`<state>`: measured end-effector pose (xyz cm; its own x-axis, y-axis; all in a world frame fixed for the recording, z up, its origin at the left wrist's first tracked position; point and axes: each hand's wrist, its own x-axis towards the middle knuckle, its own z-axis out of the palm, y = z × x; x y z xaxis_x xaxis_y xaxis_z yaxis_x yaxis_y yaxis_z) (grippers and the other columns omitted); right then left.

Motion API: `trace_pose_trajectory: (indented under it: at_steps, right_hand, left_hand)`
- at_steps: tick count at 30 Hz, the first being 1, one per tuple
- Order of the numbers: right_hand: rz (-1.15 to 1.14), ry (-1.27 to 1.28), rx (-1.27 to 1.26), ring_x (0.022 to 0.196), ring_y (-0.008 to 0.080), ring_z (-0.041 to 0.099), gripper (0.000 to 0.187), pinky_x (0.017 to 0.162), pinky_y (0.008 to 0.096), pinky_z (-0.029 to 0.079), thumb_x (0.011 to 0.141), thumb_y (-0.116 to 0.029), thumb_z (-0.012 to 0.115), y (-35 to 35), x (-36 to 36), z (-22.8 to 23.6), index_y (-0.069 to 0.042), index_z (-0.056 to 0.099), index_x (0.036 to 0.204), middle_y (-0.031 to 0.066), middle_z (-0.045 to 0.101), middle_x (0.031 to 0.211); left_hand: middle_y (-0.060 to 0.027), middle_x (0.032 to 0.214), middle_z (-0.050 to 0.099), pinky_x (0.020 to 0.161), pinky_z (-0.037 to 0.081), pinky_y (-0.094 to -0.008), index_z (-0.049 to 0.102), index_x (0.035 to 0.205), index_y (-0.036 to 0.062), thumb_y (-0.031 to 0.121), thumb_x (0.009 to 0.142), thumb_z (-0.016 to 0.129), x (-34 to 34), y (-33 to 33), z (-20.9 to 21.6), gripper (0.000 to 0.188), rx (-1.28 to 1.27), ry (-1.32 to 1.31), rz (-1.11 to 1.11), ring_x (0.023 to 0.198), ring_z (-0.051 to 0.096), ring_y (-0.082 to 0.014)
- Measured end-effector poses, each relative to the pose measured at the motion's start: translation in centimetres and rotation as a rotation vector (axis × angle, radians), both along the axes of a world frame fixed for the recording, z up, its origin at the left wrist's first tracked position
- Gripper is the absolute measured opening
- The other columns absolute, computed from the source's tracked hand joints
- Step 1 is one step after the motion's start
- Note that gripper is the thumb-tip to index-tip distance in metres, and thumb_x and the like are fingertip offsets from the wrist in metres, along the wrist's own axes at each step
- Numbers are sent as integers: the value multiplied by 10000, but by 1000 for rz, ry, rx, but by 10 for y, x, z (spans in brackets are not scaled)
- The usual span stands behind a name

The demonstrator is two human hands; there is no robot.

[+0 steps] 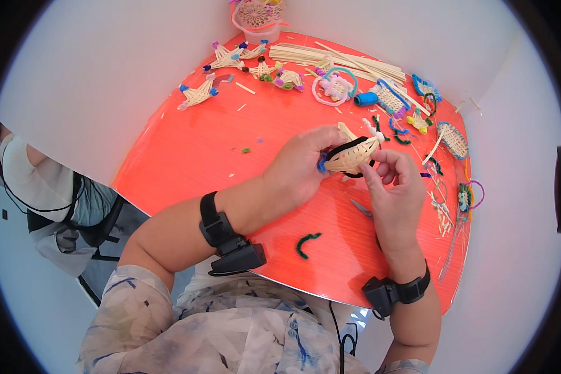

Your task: The recorder is weaving and decorating a small bamboo or straw craft item using colorful pipe cleaners and scissors.

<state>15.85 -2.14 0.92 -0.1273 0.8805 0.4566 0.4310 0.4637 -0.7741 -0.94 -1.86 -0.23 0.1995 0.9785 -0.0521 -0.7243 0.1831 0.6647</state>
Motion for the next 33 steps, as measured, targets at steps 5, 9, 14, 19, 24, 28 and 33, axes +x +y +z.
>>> trace_pose_trajectory:
  at_steps: [5,9,14,19,24,28,33]
  right_hand:
    - [-12,33,-50,665,93,490,220,602,237,432,755,-9,746,-1,-1,-1,2,615,931,24,533,767]
    - [-17,25,-38,659,94,491,214,598,238,436,765,-9,739,-2,-2,-1,-1,608,934,25,538,773]
    - [-10,51,-57,657,103,495,213,599,246,442,769,2,730,0,-2,-5,0,603,939,33,536,775]
    - [46,63,2,688,120,507,212,620,261,439,779,7,713,5,2,-8,2,593,954,39,530,787]
    - [66,139,20,754,142,524,210,661,271,424,809,-26,689,1,8,3,-13,598,997,44,526,821]
    - [132,110,220,756,174,535,186,662,291,437,815,-26,677,-1,7,11,-24,612,990,55,555,828]
    - [205,6,323,762,226,547,158,657,325,458,789,-16,692,-3,9,12,-40,633,933,78,611,852]
  left_hand:
    - [-68,881,633,698,484,-314,608,919,16,150,924,494,4,-1,-1,176,-1,27,36,780,602,-154]
    - [-11,905,615,791,468,-293,585,925,83,191,932,526,2,0,-6,123,17,53,12,844,582,-108]
    - [-45,913,634,737,493,-297,603,961,23,144,930,508,6,-3,1,157,-31,46,93,837,614,-131]
    - [-38,914,644,772,493,-291,615,979,9,112,915,546,-3,2,5,139,100,215,128,872,619,-120]
    - [-32,863,644,781,475,-273,648,913,28,75,862,610,-6,-2,18,79,190,413,166,840,602,-100]
    - [-2,796,603,706,445,-286,636,799,82,18,744,659,-7,-7,24,87,708,1131,341,815,530,-120]
    - [24,711,600,756,420,-333,618,707,100,71,682,691,-3,-8,24,83,864,1227,420,792,502,-185]
